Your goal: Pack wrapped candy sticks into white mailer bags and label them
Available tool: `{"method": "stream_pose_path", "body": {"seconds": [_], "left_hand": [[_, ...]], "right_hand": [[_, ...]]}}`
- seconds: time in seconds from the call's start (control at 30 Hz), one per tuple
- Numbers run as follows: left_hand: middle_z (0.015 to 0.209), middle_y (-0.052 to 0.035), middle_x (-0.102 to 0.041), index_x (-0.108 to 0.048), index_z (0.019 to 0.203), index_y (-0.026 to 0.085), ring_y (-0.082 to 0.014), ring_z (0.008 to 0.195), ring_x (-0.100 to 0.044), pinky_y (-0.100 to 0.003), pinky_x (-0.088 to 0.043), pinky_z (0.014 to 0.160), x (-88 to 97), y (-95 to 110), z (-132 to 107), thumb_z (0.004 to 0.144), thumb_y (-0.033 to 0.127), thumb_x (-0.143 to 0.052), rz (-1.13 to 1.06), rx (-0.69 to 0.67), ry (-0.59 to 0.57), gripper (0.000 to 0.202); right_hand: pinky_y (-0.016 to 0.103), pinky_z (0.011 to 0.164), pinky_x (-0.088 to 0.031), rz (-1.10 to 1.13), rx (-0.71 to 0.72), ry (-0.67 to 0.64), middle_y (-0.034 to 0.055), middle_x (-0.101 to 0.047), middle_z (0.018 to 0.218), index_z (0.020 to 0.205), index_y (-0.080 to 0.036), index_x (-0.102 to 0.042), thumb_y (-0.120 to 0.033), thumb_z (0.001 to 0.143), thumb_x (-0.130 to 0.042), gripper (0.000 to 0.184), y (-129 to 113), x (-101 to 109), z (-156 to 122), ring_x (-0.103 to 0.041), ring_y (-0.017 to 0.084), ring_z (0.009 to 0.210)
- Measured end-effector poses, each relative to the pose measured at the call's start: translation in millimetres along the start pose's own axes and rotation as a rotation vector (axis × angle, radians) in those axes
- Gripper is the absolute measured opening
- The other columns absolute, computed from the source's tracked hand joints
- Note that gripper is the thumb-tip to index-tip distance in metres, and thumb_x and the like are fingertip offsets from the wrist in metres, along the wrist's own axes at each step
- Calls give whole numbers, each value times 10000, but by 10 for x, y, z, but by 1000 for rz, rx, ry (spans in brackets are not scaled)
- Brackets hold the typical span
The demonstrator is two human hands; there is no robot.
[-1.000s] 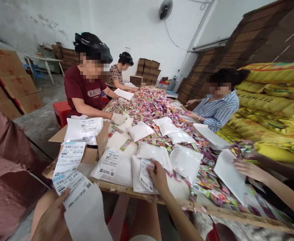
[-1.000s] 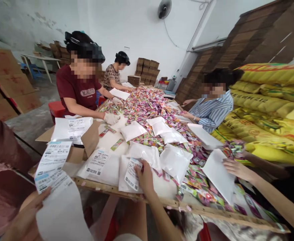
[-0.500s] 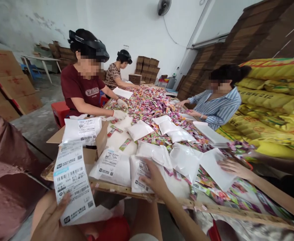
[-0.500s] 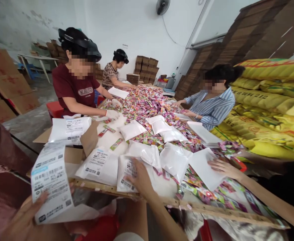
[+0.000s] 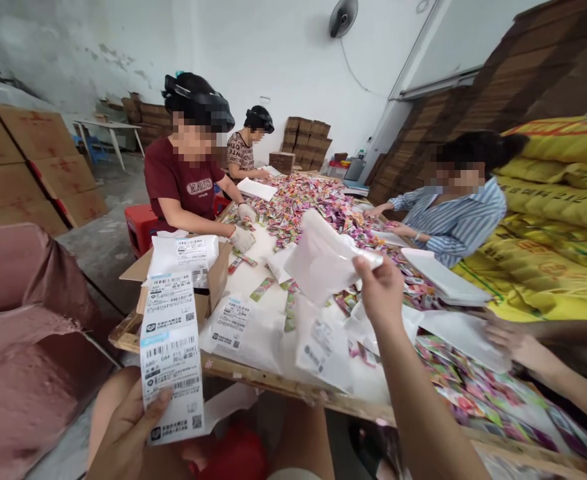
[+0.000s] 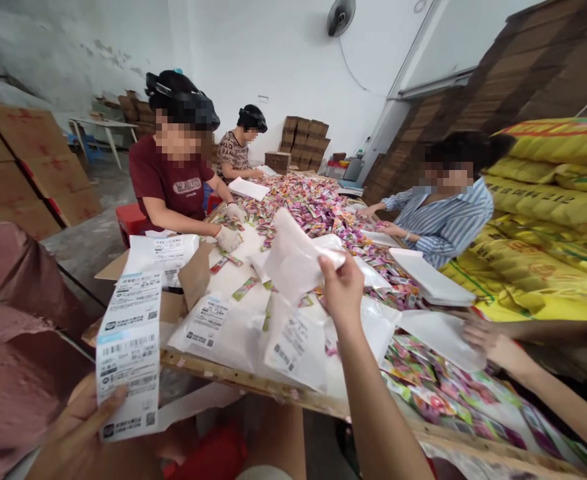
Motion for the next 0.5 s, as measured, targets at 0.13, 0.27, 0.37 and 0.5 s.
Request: {"method": "stream_pose_path", "body": {"seconds": [0.13, 0.27, 0.37, 0.5], "left_hand": [[877, 32, -786, -733, 916, 270, -145, 766, -706, -118, -552, 657, -31, 48, -66, 636, 434, -794, 52, -30, 4, 330], [984, -20, -779, -722, 973, 234, -222, 884, -712, -190, -585, 699, 57, -2, -19, 666, 454, -764, 113, -44, -26, 380], [1029, -24, -770, -703, 1025, 241, -245, 923, -707, -224, -594, 721, 149, -65, 30, 678, 412, -768, 138, -11, -31, 392], [1042, -23, -767, -702, 1021, 236, -276, 983, -689, -246, -600, 736, 181, -87, 43, 656, 390, -790, 112, 15, -11, 406]], "right_hand": [[280, 665, -415, 113, 174, -115, -23, -536, 687, 766, -204, -519, -493, 821, -551, 296, -347, -664, 174, -483, 142, 661], [287, 696, -455, 321, 15, 6, -7, -573, 761, 816, -209, -491, -566, 849, -470, 359, -162, -1049, 86, -517, 142, 699], [290, 705, -479, 415, -55, -42, 0, -603, 796, 859, -213, -486, -613, 842, -441, 403, -163, -1107, 198, -564, 143, 726], [315, 628, -500, 142, -100, -530, -2, -612, 688, 749, -215, -539, -627, 791, -509, 415, -37, -1186, 196, -578, 154, 631]]}}
Point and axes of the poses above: each hand's wrist, its own z-axis towards the middle knuckle, its own x-axis out of the back of the hand, y = z × x, the point moved 9 cm from there along z, towards the middle knuckle
